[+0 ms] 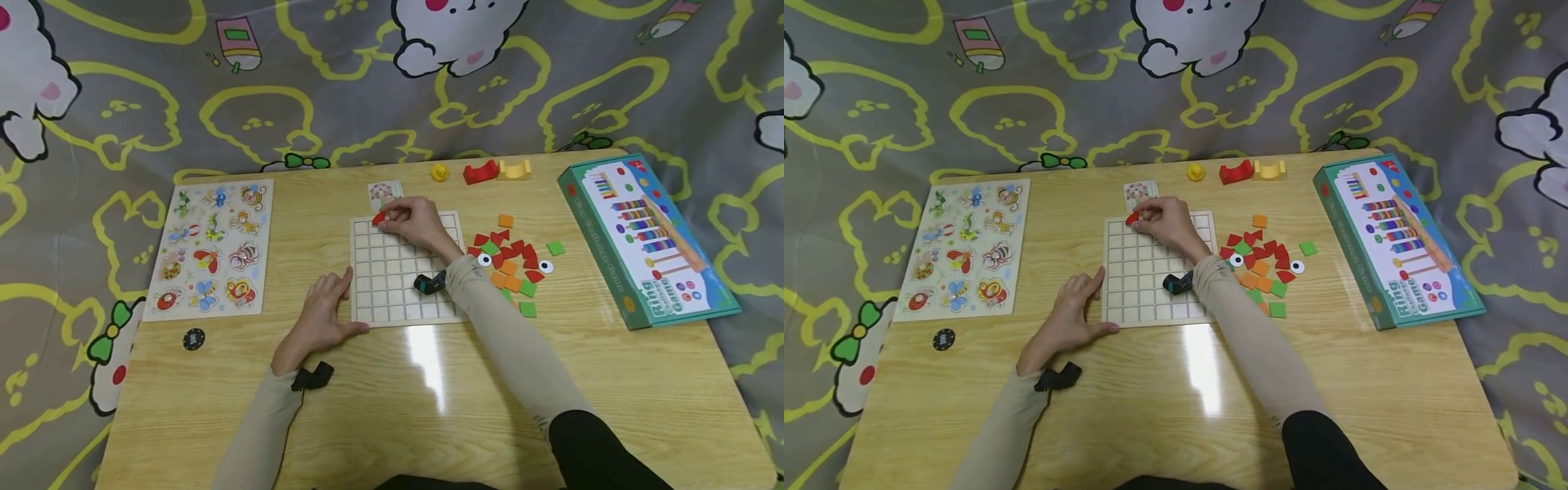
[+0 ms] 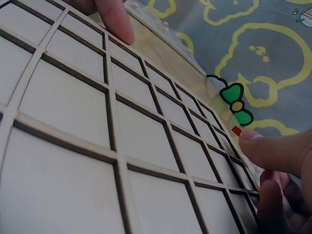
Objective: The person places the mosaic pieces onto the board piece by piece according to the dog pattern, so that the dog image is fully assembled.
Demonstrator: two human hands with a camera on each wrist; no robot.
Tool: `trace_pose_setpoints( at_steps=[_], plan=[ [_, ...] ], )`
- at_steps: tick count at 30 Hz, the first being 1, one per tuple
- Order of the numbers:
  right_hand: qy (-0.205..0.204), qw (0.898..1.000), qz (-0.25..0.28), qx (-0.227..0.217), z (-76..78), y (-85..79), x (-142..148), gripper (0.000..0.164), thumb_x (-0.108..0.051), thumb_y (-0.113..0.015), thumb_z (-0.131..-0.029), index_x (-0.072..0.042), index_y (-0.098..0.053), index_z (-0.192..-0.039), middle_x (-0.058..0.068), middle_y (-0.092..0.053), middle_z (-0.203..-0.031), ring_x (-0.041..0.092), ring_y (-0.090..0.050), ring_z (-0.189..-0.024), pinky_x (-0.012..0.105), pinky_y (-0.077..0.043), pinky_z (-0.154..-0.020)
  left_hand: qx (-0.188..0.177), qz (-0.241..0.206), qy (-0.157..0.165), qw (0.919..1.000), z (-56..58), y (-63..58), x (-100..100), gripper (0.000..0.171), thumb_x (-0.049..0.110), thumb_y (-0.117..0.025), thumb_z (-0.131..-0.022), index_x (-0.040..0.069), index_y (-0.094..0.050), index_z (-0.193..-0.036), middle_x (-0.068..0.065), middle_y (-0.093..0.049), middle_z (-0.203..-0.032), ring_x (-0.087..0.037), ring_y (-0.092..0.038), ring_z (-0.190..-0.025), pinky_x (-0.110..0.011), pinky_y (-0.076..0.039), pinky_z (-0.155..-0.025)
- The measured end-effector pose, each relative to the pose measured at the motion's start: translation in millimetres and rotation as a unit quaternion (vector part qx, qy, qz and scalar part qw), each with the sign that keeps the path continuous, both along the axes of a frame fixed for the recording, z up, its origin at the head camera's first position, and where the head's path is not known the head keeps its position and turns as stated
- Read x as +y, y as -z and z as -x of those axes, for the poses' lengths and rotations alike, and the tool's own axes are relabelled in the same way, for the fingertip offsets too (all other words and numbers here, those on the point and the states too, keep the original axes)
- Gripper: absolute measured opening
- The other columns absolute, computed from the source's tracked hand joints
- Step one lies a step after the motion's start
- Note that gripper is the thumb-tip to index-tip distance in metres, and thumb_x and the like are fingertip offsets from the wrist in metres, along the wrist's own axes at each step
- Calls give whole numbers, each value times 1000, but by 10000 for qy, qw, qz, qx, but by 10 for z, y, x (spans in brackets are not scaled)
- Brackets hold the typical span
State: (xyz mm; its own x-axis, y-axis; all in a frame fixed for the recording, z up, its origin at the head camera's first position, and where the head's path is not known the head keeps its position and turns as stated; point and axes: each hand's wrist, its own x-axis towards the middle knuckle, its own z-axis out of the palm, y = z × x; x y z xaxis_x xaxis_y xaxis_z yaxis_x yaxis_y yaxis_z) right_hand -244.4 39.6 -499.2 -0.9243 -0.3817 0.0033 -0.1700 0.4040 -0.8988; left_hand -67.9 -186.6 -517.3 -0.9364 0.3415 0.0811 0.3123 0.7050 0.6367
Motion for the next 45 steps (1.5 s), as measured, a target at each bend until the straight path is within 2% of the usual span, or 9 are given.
trace_pose_setpoints(
  at_steps=[7,17,25,33,40,45],
  plan=[
    [-44,9999,-105,-94,14,-13,-12,29,-23,-84,-80,-15,-77,-107,2,-66,-88,19,-61,-74,30,-49,-68,-84,-75,58,9999,-3,-9,-13,114,40,-90,-69,3,-25,-155,-2,-45,-92,-18,-34,-86,-34,-26,-80],
    [-299,9956,-820,335,38,9,-40,31,-29,-84,-78,-18,-78,-106,-3,-66,-86,16,-57,-71,30,-45,-66,-217,-83,7,9997,8,-16,-8,114,40,-89,-70,5,-24,-156,-2,-44,-94,-17,-34,-88,-33,-25,-80],
    [-269,9982,-524,93,15,-11,-20,26,-26,-83,-80,-17,-78,-104,-1,-66,-86,18,-57,-71,32,-46,-66,-166,-48,27,9998,16,-11,-10,114,40,-90,-68,4,-26,-155,-2,-45,-93,-18,-34,-88,-33,-26,-82],
    [-315,9954,-817,399,20,-24,-47,19,-26,-81,-82,-18,-79,-99,-4,-69,-86,14,-60,-75,31,-47,-68,-182,-48,-14,9998,20,-18,-1,114,40,-90,-68,5,-26,-156,-2,-45,-93,-18,-34,-88,-34,-26,-82],
    [-266,9940,-973,414,12,-18,-71,20,-25,-81,-81,-17,-78,-100,-3,-68,-83,14,-59,-72,30,-46,-67,-203,-70,-26,9998,10,-16,-3,114,39,-90,-68,4,-26,-155,-2,-44,-92,-18,-34,-87,-34,-26,-82],
    [-390,9967,-631,321,-32,-85,0,26,-20,-81,-83,-13,-76,-108,-1,-67,-89,15,-61,-76,31,-49,-72,-247,-63,-62,9997,2,-21,16,113,40,-90,-68,4,-27,-155,-1,-44,-92,-18,-34,-88,-35,-25,-84]
  ],
)
